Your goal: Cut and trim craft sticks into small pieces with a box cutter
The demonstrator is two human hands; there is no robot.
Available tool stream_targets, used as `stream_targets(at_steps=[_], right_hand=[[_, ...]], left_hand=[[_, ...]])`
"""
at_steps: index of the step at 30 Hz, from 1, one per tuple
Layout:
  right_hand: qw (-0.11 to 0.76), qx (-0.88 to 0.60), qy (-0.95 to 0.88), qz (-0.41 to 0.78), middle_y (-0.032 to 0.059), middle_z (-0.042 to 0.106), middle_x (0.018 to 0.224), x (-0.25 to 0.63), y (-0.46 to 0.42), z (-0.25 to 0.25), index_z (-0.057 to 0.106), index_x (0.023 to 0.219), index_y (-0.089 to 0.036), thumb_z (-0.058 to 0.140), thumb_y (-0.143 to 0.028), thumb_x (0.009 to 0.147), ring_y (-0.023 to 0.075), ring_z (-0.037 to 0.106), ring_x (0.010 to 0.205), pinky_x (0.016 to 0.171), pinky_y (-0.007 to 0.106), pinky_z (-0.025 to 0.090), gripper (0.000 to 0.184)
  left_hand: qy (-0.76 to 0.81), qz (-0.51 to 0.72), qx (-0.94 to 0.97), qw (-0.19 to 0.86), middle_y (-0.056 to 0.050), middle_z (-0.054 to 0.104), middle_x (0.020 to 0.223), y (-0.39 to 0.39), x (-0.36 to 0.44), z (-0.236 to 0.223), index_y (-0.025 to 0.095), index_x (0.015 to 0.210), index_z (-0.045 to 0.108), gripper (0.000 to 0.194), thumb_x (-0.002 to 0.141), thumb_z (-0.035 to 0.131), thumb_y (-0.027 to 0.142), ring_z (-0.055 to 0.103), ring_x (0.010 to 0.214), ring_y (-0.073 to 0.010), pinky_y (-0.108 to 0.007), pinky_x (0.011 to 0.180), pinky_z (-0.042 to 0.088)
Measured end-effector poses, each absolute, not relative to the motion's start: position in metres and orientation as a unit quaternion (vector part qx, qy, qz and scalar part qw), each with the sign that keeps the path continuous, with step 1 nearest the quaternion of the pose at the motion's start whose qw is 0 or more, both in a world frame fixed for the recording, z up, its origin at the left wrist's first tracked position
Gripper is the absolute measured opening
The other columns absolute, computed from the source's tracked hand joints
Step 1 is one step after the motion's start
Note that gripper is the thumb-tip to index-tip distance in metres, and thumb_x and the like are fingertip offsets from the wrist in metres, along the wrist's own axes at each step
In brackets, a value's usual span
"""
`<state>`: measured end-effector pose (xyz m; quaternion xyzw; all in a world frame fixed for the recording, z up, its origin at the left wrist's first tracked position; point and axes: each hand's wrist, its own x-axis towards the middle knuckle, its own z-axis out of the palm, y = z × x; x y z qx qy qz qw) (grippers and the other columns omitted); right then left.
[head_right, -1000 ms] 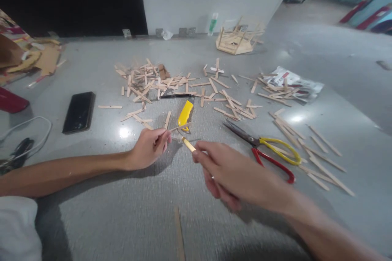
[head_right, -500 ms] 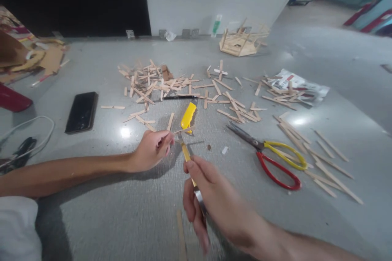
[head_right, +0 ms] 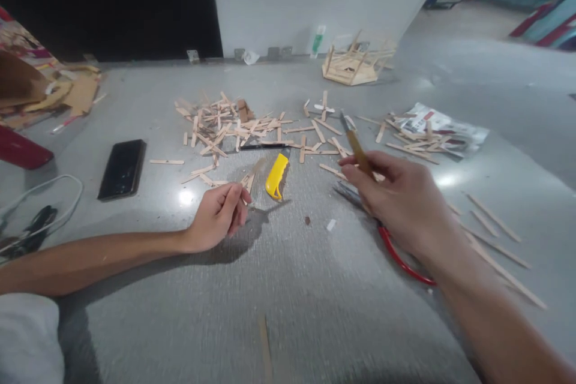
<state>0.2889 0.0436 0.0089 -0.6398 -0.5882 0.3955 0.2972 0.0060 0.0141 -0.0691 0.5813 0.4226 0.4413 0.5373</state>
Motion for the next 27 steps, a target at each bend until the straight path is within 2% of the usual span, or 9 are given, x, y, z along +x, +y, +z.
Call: stream_targets(at_steps=[1, 3, 7, 10, 15, 21, 27], right_hand=[[0.319, -0.662, -0.583, 0.346, -0.0026, 0.044, 0.059, 0.284, 0.047, 0.002, 0.066, 0.106, -0.030, 0.065, -0.063, 0.087, 0.0130, 0.034, 0.050, 0.045, 0.029, 0.025, 0.038], [0.357, -0.644, -0.587, 0.336, -0.0017, 0.048, 0.063, 0.272, 0.048, -0.012, 0.066, 0.106, -0.027, 0.062, -0.060, 0.089, 0.0147, 0.042, 0.054, 0.049, 0.029, 0.032, 0.038], [0.355, -0.590, -0.601, 0.406, -0.0070, 0.034, 0.055, 0.251, 0.042, -0.036, 0.057, 0.086, -0.024, 0.054, -0.065, 0.092, 0.0116, 0.032, 0.047, 0.046, 0.028, 0.024, 0.041], [0.316, -0.592, -0.607, 0.427, -0.0069, 0.036, 0.053, 0.242, 0.036, -0.050, 0.047, 0.076, -0.025, 0.052, -0.062, 0.094, 0.0105, 0.036, 0.046, 0.046, 0.027, 0.025, 0.042], [0.270, -0.560, -0.643, 0.447, -0.0072, 0.039, 0.058, 0.240, 0.029, -0.062, 0.051, 0.095, -0.024, 0.044, -0.052, 0.100, 0.0112, 0.037, 0.049, 0.047, 0.026, 0.030, 0.029], [0.320, -0.504, -0.615, 0.516, -0.0030, 0.052, 0.079, 0.241, 0.030, -0.069, 0.047, 0.109, -0.025, 0.047, -0.044, 0.099, 0.0078, 0.035, 0.045, 0.042, 0.025, 0.028, 0.022], [0.340, -0.488, -0.566, 0.571, -0.0024, 0.055, 0.084, 0.237, 0.028, -0.064, 0.049, 0.116, -0.025, 0.049, -0.036, 0.097, 0.0066, 0.031, 0.043, 0.039, 0.025, 0.024, 0.022]], left_hand=[[0.409, 0.454, 0.581, 0.537, 0.005, 0.055, 0.054, 0.013, 0.006, -0.070, 0.017, 0.087, 0.056, 0.048, 0.102, 0.041, 0.060, 0.041, 0.032, -0.0050, -0.016, 0.031, 0.030], [0.386, 0.472, 0.582, 0.538, 0.005, 0.056, 0.056, 0.012, 0.005, -0.071, 0.017, 0.089, 0.055, 0.046, 0.104, 0.040, 0.058, 0.043, 0.032, -0.0045, -0.016, 0.032, 0.031], [0.369, 0.479, 0.591, 0.535, 0.005, 0.057, 0.057, 0.009, 0.005, -0.071, 0.017, 0.092, 0.054, 0.042, 0.106, 0.039, 0.053, 0.045, 0.033, -0.0043, -0.015, 0.034, 0.033], [0.369, 0.471, 0.601, 0.530, 0.004, 0.058, 0.058, 0.008, 0.006, -0.069, 0.017, 0.092, 0.053, 0.041, 0.106, 0.038, 0.052, 0.045, 0.034, -0.0043, -0.016, 0.034, 0.035], [0.366, 0.471, 0.602, 0.531, 0.004, 0.058, 0.057, 0.007, 0.006, -0.067, 0.017, 0.092, 0.053, 0.039, 0.107, 0.037, 0.049, 0.045, 0.034, -0.0040, -0.015, 0.034, 0.034], [0.344, 0.485, 0.602, 0.532, 0.004, 0.058, 0.059, 0.008, 0.006, -0.071, 0.016, 0.091, 0.053, 0.036, 0.108, 0.038, 0.045, 0.044, 0.034, -0.0026, -0.013, 0.033, 0.034], [0.345, 0.482, 0.601, 0.536, 0.004, 0.058, 0.058, 0.008, 0.007, -0.070, 0.016, 0.093, 0.054, 0.035, 0.109, 0.038, 0.044, 0.044, 0.033, -0.0031, -0.013, 0.033, 0.035]])
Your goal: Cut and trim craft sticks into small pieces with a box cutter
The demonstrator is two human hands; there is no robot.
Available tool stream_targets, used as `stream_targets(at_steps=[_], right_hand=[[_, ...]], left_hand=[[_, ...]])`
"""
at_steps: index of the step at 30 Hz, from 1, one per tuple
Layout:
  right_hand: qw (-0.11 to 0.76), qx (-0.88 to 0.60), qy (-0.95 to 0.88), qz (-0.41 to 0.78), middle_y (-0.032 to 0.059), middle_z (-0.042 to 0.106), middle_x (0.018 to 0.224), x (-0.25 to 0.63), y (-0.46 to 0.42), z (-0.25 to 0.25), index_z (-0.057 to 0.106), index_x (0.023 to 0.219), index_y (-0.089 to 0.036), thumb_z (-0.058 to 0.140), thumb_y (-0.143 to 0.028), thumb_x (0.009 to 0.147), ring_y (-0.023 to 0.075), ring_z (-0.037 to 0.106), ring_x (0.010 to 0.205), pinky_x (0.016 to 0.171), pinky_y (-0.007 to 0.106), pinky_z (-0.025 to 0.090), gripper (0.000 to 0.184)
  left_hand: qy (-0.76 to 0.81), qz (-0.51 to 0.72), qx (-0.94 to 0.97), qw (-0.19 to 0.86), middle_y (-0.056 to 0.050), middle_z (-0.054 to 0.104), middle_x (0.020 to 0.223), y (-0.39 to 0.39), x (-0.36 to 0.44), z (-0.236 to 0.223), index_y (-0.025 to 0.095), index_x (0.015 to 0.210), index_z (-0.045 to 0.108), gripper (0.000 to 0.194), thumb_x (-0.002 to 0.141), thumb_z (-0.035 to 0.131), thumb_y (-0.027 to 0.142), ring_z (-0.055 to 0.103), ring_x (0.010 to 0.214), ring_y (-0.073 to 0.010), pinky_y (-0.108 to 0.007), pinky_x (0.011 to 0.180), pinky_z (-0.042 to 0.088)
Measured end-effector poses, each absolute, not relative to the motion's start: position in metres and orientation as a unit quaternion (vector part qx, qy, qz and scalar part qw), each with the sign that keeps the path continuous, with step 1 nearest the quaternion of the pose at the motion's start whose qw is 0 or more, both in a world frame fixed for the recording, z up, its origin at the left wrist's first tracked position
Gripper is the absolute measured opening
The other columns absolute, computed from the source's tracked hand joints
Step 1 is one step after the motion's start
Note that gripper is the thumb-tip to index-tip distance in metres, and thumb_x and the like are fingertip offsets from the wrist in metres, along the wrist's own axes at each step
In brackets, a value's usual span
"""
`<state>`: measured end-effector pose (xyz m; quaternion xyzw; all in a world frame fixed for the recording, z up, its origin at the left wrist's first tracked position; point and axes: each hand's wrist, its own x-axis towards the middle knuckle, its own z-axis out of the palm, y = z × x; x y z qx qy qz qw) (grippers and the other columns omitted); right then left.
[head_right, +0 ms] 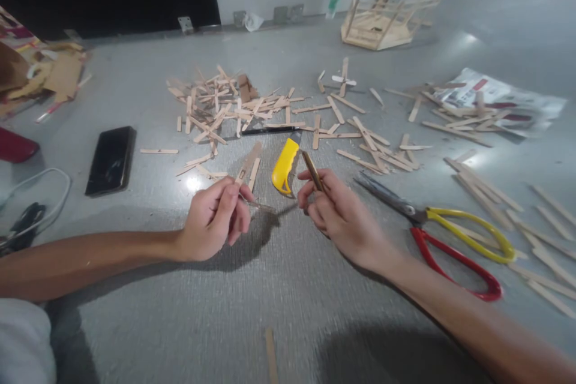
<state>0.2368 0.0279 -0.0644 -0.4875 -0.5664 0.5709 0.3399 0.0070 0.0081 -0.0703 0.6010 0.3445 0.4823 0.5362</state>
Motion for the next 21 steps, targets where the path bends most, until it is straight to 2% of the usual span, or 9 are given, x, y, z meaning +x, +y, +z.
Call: stream_targets(at_steps=[7, 10, 12, 16, 21], right_hand=[[0.339, -0.477, -0.557, 0.590, -0.0002, 0.061, 0.088, 0.2377, 0.0265, -0.0586, 0.050, 0.130, -0.025, 0.057, -0.042, 0.096, 0.0072, 0.038, 0.047, 0.040, 0.023, 0.030, 0.038], [0.348, -0.477, -0.524, 0.615, -0.0017, 0.058, 0.082, 0.2392, 0.0275, -0.0576, 0.055, 0.125, -0.026, 0.053, -0.048, 0.099, 0.0063, 0.033, 0.045, 0.038, 0.022, 0.025, 0.035], [0.346, -0.477, -0.505, 0.630, -0.0024, 0.055, 0.081, 0.2391, 0.0272, -0.0563, 0.059, 0.121, -0.026, 0.058, -0.048, 0.096, 0.0054, 0.032, 0.046, 0.038, 0.021, 0.024, 0.033], [0.357, -0.477, -0.533, 0.601, 0.0014, 0.059, 0.095, 0.2366, 0.0248, -0.0562, 0.059, 0.127, -0.026, 0.068, -0.037, 0.089, 0.0067, 0.042, 0.053, 0.042, 0.023, 0.036, 0.040], [0.378, -0.478, -0.539, 0.581, 0.0000, 0.059, 0.082, 0.2361, 0.0230, -0.0606, 0.061, 0.119, -0.023, 0.062, -0.037, 0.093, 0.0070, 0.042, 0.047, 0.037, 0.022, 0.033, 0.029]], left_hand=[[0.344, 0.479, 0.606, 0.534, 0.003, 0.058, 0.057, 0.0082, 0.0059, -0.0691, 0.016, 0.094, 0.054, 0.035, 0.109, 0.038, 0.042, 0.044, 0.033, -0.0029, -0.013, 0.033, 0.034], [0.338, 0.482, 0.609, 0.532, 0.003, 0.058, 0.058, 0.0083, 0.0061, -0.0695, 0.015, 0.094, 0.055, 0.034, 0.109, 0.038, 0.041, 0.045, 0.033, -0.0028, -0.013, 0.033, 0.034], [0.334, 0.483, 0.611, 0.530, 0.003, 0.058, 0.057, 0.0081, 0.0064, -0.0699, 0.015, 0.094, 0.055, 0.035, 0.109, 0.038, 0.041, 0.045, 0.034, -0.0026, -0.012, 0.033, 0.034], [0.335, 0.484, 0.609, 0.530, 0.004, 0.057, 0.056, 0.0075, 0.0064, -0.0707, 0.016, 0.095, 0.055, 0.033, 0.109, 0.038, 0.040, 0.045, 0.033, -0.0023, -0.012, 0.034, 0.034], [0.333, 0.484, 0.612, 0.530, 0.004, 0.058, 0.056, 0.0079, 0.0062, -0.0706, 0.015, 0.095, 0.056, 0.033, 0.109, 0.038, 0.040, 0.046, 0.034, -0.0028, -0.012, 0.033, 0.035]])
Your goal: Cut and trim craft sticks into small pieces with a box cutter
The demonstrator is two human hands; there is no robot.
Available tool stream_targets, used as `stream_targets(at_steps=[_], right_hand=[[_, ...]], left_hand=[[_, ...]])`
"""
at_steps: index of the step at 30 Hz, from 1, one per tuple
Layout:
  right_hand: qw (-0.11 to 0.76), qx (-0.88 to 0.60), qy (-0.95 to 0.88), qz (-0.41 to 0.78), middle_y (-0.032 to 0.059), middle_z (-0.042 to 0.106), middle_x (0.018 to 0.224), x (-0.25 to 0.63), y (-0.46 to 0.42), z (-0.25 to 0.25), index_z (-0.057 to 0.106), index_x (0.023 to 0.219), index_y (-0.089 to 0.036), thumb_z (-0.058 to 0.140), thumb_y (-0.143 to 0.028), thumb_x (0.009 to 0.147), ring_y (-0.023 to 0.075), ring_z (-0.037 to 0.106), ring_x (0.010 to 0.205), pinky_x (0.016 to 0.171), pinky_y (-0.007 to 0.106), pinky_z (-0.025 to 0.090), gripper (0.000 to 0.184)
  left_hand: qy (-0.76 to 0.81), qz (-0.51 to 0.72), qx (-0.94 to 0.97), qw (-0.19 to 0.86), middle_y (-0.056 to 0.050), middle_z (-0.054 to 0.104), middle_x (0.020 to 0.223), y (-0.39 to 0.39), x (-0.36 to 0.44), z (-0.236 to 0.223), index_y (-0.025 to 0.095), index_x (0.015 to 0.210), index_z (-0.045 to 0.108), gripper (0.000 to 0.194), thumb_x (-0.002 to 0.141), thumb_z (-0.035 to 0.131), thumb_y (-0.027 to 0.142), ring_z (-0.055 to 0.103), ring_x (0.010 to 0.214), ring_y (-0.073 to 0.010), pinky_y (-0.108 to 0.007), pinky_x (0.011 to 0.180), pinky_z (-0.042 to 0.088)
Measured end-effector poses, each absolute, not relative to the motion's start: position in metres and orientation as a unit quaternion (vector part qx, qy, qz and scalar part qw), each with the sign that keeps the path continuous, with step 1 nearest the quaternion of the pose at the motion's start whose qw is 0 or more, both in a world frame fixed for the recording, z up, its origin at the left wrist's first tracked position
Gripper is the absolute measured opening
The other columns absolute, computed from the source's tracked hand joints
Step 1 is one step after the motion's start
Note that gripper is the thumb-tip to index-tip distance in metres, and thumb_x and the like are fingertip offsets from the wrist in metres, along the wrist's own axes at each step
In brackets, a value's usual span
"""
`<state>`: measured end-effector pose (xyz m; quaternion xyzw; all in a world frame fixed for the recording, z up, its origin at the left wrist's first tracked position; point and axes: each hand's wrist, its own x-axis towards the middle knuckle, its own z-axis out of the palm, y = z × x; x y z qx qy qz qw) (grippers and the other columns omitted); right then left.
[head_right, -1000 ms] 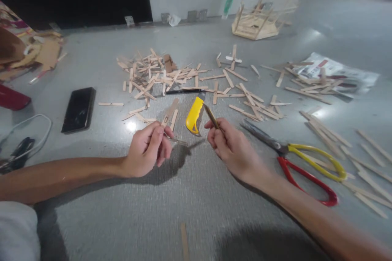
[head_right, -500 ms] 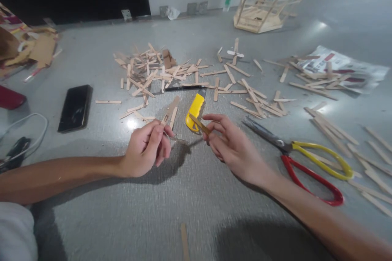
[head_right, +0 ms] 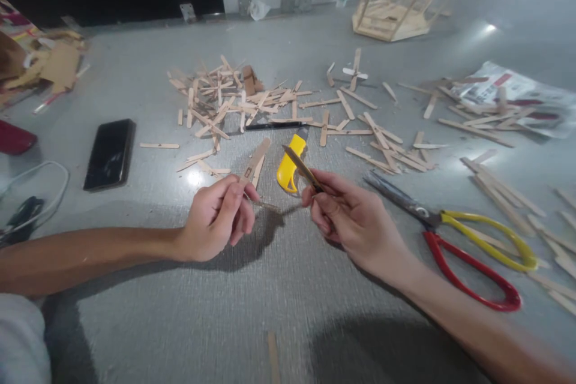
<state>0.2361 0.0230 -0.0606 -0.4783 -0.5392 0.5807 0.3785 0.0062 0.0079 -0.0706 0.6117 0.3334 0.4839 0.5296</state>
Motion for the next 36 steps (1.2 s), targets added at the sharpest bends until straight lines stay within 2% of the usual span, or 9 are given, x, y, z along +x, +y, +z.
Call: stream_targets(at_steps=[9, 15, 19, 22, 23, 25, 28, 36], right_hand=[[0.392, -0.474, -0.558, 0.557, -0.0069, 0.054, 0.065, 0.237, 0.024, -0.058, 0.056, 0.111, -0.024, 0.062, -0.052, 0.094, 0.0071, 0.041, 0.037, 0.033, 0.022, 0.030, 0.034], [0.410, -0.483, -0.614, 0.471, -0.0014, 0.067, 0.063, 0.236, 0.016, -0.053, 0.051, 0.096, -0.027, 0.059, -0.054, 0.096, 0.0149, 0.060, 0.049, 0.047, 0.028, 0.050, 0.028], [0.397, -0.500, -0.636, 0.433, -0.0036, 0.059, 0.053, 0.236, 0.004, -0.050, 0.050, 0.084, -0.026, 0.054, -0.051, 0.099, 0.0123, 0.053, 0.041, 0.042, 0.026, 0.044, 0.029], [0.358, -0.543, -0.617, 0.444, -0.0015, 0.060, 0.055, 0.229, -0.008, -0.042, 0.057, 0.078, -0.023, 0.059, -0.049, 0.097, 0.0105, 0.052, 0.040, 0.039, 0.024, 0.041, 0.032], [0.343, -0.557, -0.598, 0.463, -0.0011, 0.060, 0.056, 0.226, -0.012, -0.038, 0.061, 0.082, -0.022, 0.061, -0.049, 0.096, 0.0101, 0.051, 0.040, 0.038, 0.023, 0.039, 0.030], [0.322, -0.577, -0.556, 0.504, -0.0033, 0.058, 0.053, 0.220, -0.019, -0.031, 0.068, 0.101, -0.021, 0.063, -0.049, 0.094, 0.0086, 0.045, 0.035, 0.034, 0.021, 0.034, 0.029], [0.313, -0.583, -0.528, 0.532, -0.0057, 0.055, 0.048, 0.217, -0.025, -0.026, 0.068, 0.126, -0.019, 0.064, -0.047, 0.093, 0.0075, 0.040, 0.032, 0.032, 0.019, 0.032, 0.043], [0.307, -0.558, -0.526, 0.564, -0.0054, 0.052, 0.045, 0.216, -0.026, -0.032, 0.069, 0.133, -0.019, 0.064, -0.044, 0.094, 0.0066, 0.038, 0.032, 0.032, 0.018, 0.033, 0.047]], left_hand=[[0.336, 0.482, 0.607, 0.535, 0.004, 0.057, 0.056, 0.008, 0.007, -0.070, 0.016, 0.094, 0.055, 0.035, 0.109, 0.038, 0.042, 0.045, 0.033, -0.0032, -0.013, 0.033, 0.034], [0.351, 0.483, 0.610, 0.521, 0.005, 0.057, 0.056, 0.008, 0.006, -0.072, 0.016, 0.097, 0.058, 0.033, 0.108, 0.040, 0.042, 0.044, 0.035, -0.0037, -0.014, 0.036, 0.036], [0.361, 0.460, 0.632, 0.509, 0.006, 0.057, 0.055, 0.008, 0.006, -0.069, 0.016, 0.106, 0.060, 0.031, 0.109, 0.040, 0.039, 0.047, 0.039, -0.0049, -0.016, 0.044, 0.042], [0.374, 0.436, 0.656, 0.489, 0.006, 0.056, 0.054, 0.008, 0.005, -0.064, 0.016, 0.103, 0.060, 0.032, 0.109, 0.038, 0.039, 0.049, 0.041, -0.0063, -0.017, 0.044, 0.040], [0.379, 0.427, 0.666, 0.479, 0.006, 0.055, 0.054, 0.008, 0.005, -0.062, 0.016, 0.101, 0.060, 0.032, 0.109, 0.038, 0.039, 0.049, 0.042, -0.0067, -0.017, 0.043, 0.040], [0.391, 0.411, 0.688, 0.453, 0.006, 0.054, 0.053, 0.007, 0.006, -0.060, 0.016, 0.098, 0.059, 0.031, 0.109, 0.037, 0.036, 0.049, 0.043, -0.0068, -0.017, 0.044, 0.039], [0.402, 0.396, 0.718, 0.407, 0.007, 0.053, 0.054, 0.006, 0.006, -0.060, 0.016, 0.097, 0.058, 0.028, 0.108, 0.037, 0.031, 0.049, 0.044, -0.0063, -0.017, 0.046, 0.039], [0.396, 0.388, 0.749, 0.362, 0.008, 0.053, 0.056, 0.006, 0.006, -0.067, 0.018, 0.092, 0.056, 0.024, 0.107, 0.040, 0.027, 0.047, 0.045, -0.0048, -0.016, 0.050, 0.040]])
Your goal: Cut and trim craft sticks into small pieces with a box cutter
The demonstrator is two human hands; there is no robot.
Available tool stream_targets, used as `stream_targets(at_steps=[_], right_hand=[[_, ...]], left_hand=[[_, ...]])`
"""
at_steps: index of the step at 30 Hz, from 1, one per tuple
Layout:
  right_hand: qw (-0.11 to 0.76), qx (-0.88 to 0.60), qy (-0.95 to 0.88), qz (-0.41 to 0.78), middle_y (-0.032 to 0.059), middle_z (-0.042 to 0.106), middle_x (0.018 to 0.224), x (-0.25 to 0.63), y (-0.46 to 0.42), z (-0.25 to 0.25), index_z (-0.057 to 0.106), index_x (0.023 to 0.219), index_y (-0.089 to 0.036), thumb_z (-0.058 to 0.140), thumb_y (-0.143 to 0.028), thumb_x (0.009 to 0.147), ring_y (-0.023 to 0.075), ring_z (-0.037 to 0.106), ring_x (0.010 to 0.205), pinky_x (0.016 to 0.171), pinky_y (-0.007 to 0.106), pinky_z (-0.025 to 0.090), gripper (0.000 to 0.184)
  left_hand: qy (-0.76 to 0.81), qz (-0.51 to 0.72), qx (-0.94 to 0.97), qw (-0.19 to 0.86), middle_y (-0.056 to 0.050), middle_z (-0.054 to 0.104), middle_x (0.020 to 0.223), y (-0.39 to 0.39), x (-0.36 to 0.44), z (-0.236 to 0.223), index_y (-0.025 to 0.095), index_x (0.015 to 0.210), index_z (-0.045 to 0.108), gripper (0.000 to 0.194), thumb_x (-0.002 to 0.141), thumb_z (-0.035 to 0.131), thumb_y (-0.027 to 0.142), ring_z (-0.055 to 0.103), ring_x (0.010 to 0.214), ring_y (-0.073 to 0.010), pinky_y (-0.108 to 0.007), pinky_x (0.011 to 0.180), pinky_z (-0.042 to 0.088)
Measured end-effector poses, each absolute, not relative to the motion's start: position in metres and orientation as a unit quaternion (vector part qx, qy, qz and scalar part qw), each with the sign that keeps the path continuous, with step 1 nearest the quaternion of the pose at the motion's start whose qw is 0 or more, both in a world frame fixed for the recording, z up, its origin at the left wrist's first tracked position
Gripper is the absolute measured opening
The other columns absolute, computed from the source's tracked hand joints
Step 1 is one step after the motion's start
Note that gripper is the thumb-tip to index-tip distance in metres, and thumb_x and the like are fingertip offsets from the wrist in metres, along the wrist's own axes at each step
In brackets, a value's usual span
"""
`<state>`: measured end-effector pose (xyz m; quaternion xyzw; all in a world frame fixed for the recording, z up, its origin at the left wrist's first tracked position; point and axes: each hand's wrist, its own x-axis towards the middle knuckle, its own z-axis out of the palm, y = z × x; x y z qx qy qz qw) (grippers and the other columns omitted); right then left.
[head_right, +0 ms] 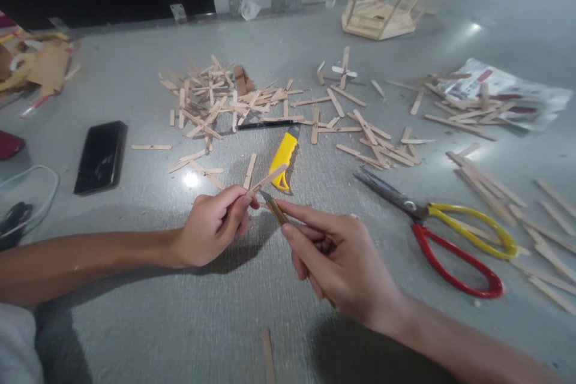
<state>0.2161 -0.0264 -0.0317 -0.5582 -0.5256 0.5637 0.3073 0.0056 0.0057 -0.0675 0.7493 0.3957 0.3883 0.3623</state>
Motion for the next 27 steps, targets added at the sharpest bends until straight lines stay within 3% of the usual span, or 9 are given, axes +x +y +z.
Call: stream_targets(at_steps=[7, 16, 27], right_hand=[[0.306, -0.560, -0.510, 0.576, -0.0060, 0.050, 0.045, 0.212, -0.026, -0.030, 0.069, 0.134, -0.020, 0.064, -0.043, 0.094, 0.0061, 0.036, 0.032, 0.031, 0.018, 0.032, 0.047], [0.293, -0.553, -0.508, 0.591, -0.0066, 0.048, 0.045, 0.211, -0.032, -0.033, 0.064, 0.140, -0.019, 0.062, -0.049, 0.095, 0.0065, 0.038, 0.029, 0.028, 0.018, 0.031, 0.054], [0.301, -0.553, -0.503, 0.593, -0.0086, 0.043, 0.045, 0.201, -0.033, -0.039, 0.066, 0.137, -0.021, 0.059, -0.049, 0.096, 0.0059, 0.035, 0.030, 0.027, 0.017, 0.028, 0.051]], left_hand=[[0.403, 0.370, 0.757, 0.357, 0.008, 0.052, 0.057, 0.006, 0.004, -0.068, 0.019, 0.087, 0.051, 0.024, 0.107, 0.038, 0.026, 0.044, 0.045, -0.0047, -0.017, 0.050, 0.039], [0.424, 0.313, 0.805, 0.271, 0.006, 0.054, 0.058, 0.003, 0.003, -0.075, 0.021, 0.081, 0.047, 0.035, 0.109, 0.031, 0.036, 0.048, 0.046, -0.0080, -0.020, 0.049, 0.037], [0.427, 0.297, 0.809, 0.276, 0.005, 0.054, 0.056, 0.004, 0.003, -0.077, 0.020, 0.078, 0.047, 0.038, 0.109, 0.031, 0.037, 0.049, 0.046, -0.0079, -0.021, 0.049, 0.037]])
